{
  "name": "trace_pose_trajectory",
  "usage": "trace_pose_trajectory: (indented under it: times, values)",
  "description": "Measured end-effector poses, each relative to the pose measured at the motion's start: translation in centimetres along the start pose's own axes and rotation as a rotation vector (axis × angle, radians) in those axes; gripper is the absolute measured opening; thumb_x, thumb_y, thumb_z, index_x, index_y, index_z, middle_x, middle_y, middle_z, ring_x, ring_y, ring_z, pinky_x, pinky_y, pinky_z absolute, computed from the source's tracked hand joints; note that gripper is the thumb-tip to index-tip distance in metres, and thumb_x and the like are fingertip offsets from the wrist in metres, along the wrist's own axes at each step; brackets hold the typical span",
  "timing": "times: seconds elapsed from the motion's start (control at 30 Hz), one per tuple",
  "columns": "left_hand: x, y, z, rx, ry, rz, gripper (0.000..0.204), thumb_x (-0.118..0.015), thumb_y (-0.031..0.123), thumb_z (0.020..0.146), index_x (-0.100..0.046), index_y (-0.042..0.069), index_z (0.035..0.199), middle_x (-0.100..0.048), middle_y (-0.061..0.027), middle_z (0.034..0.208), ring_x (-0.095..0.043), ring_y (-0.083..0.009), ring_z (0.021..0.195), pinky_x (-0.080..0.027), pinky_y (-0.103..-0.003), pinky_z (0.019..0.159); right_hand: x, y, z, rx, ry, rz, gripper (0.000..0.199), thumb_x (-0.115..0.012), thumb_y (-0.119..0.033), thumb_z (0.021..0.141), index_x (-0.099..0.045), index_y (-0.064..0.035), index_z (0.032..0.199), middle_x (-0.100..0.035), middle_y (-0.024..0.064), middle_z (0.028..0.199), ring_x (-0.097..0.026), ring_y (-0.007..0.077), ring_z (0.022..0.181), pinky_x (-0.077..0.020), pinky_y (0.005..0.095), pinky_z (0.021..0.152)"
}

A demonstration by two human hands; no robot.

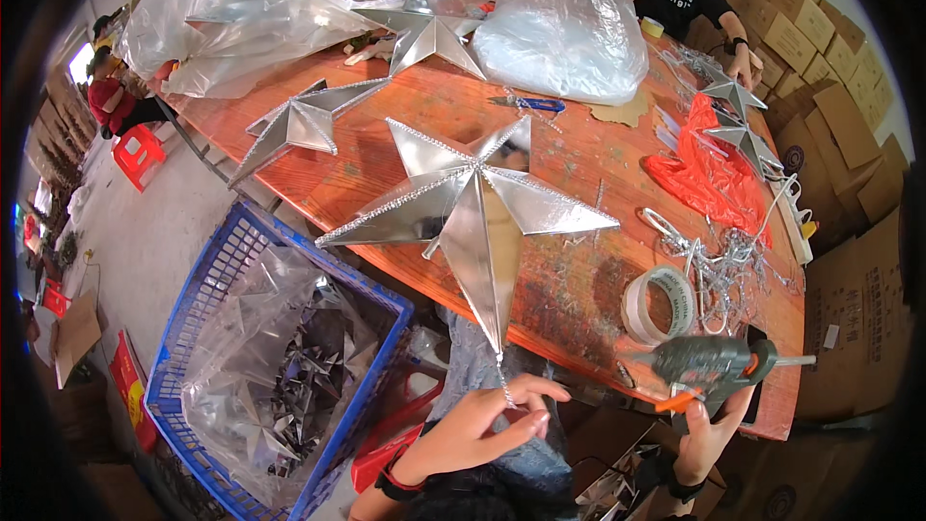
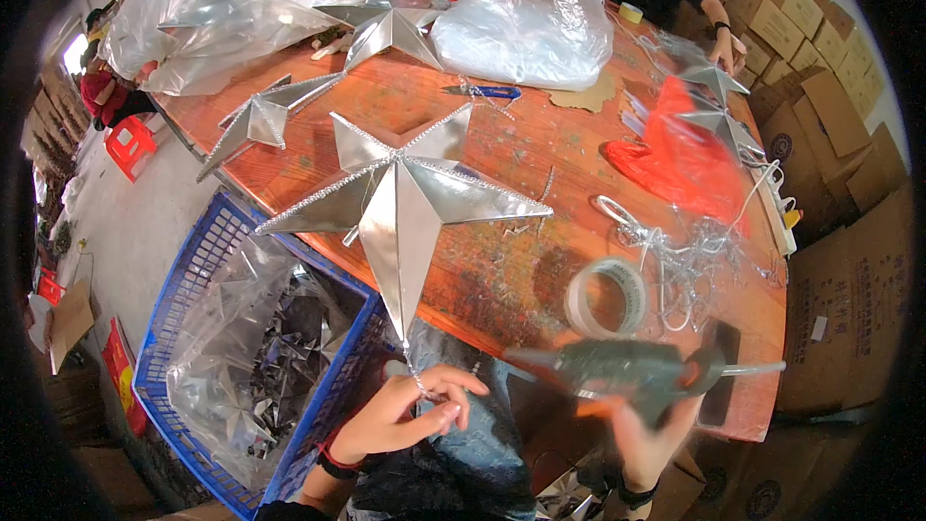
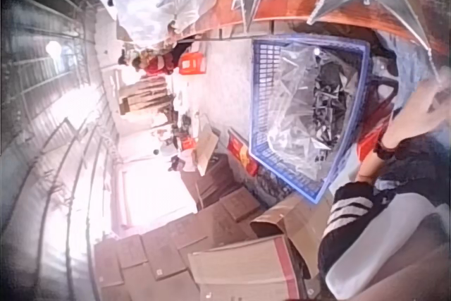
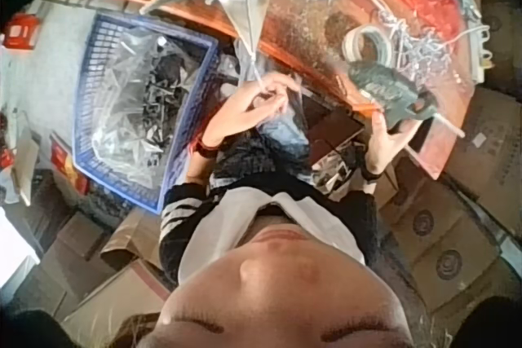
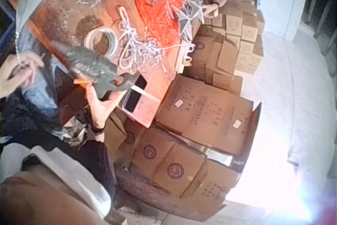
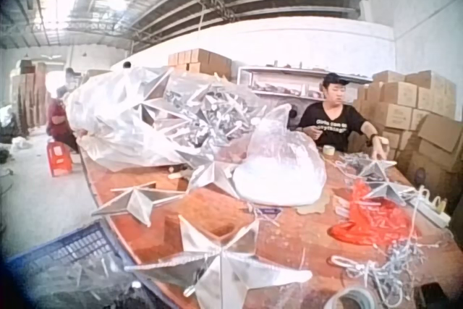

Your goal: Using a hot glue gun to assemble silver decorative star pieces on a workshop table.

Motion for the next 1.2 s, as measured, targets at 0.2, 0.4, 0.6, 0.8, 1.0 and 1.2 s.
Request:
trace_pose_trajectory:
  times: [0.2, 0.4, 0.6, 0.8, 1.0, 1.2]
  values:
    - [3.5, -0.6, -1.5, 0.083, 0.35, 0.391, 0.04, -0.063, 0.007, 0.084, -0.049, 0.001, 0.122, -0.06, -0.0059, 0.098, -0.053, -0.0049, 0.063, -0.04, -0.02, 0.052, -3.7, -0.9, 0.1, -0.437, -0.208, 0.241, 0.059, -0.072, -0.009, 0.072, -0.04, 0.0035, 0.121, -0.057, 0.0127, 0.109, -0.058, 0.0203, 0.096, -0.0471, 0.0333, 0.085]
    - [4.0, 2.0, -1.2, -0.026, 0.544, 0.376, 0.039, -0.064, 0.004, 0.083, -0.05, 0.0, 0.12, -0.056, -0.0047, 0.088, -0.053, -0.0058, 0.064, -0.04, -0.019, 0.051, -7.4, -4.1, 1.2, -0.187, -0.416, 0.093, 0.052, -0.07, -0.009, 0.076, -0.044, 0.0052, 0.119, -0.059, 0.0148, 0.107, -0.059, 0.0212, 0.093, -0.0483, 0.0349, 0.083]
    - [2.6, 0.9, -0.8, -0.119, 0.435, 0.295, 0.02, -0.049, 0.008, 0.093, -0.055, -0.001, 0.11, -0.062, -0.0069, 0.078, -0.054, -0.0081, 0.058, -0.044, -0.022, 0.054, -7.8, -2.2, -0.3, -0.236, -0.676, 0.053, 0.046, -0.069, -0.003, 0.078, -0.047, 0.0037, 0.117, -0.06, 0.0093, 0.098, -0.06, 0.0138, 0.083, -0.0486, 0.0276, 0.069]
    - [3.6, -0.7, -1.6, -0.026, 0.414, 0.333, 0.017, -0.041, 0.008, 0.096, -0.055, -0.001, 0.095, -0.062, -0.0078, 0.079, -0.055, -0.0098, 0.057, -0.045, -0.024, 0.056, -8.8, -3.5, 0.0, -0.073, -0.69, 0.004, 0.026, -0.054, 0.001, 0.083, -0.046, 0.0091, 0.106, -0.062, 0.0174, 0.086, -0.057, 0.017, 0.054, -0.0468, 0.0281, 0.047]
    - [6.9, -2.3, -4.6, 0.143, 0.348, 0.553, 0.019, -0.039, 0.011, 0.096, -0.054, 0.001, 0.091, -0.062, -0.0086, 0.08, -0.058, -0.0164, 0.06, -0.047, -0.028, 0.06, -9.2, -3.3, 0.1, -0.298, -0.593, 0.118, 0.034, -0.059, 0.0, 0.082, -0.048, 0.0035, 0.114, -0.06, 0.0131, 0.1, -0.059, 0.0179, 0.084, -0.0488, 0.0301, 0.069]
    - [10.5, -3.7, -7.9, 0.379, 0.39, 0.742, 0.023, -0.038, 0.017, 0.096, -0.056, 0.003, 0.092, -0.063, -0.0094, 0.08, -0.061, -0.0201, 0.062, -0.048, -0.032, 0.062, -8.5, -2.0, -0.3, -0.215, -0.716, -0.043, 0.032, -0.06, 0.001, 0.081, -0.051, 0.0031, 0.111, -0.06, 0.0142, 0.104, -0.061, 0.0224, 0.093, -0.05, 0.0329, 0.075]
Point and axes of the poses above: each hand's wrist, its own z-axis towards the middle knuckle, its own x-axis out of the back of the hand, y = z × x, the point moved 7 cm from there along z, towards the middle knuckle
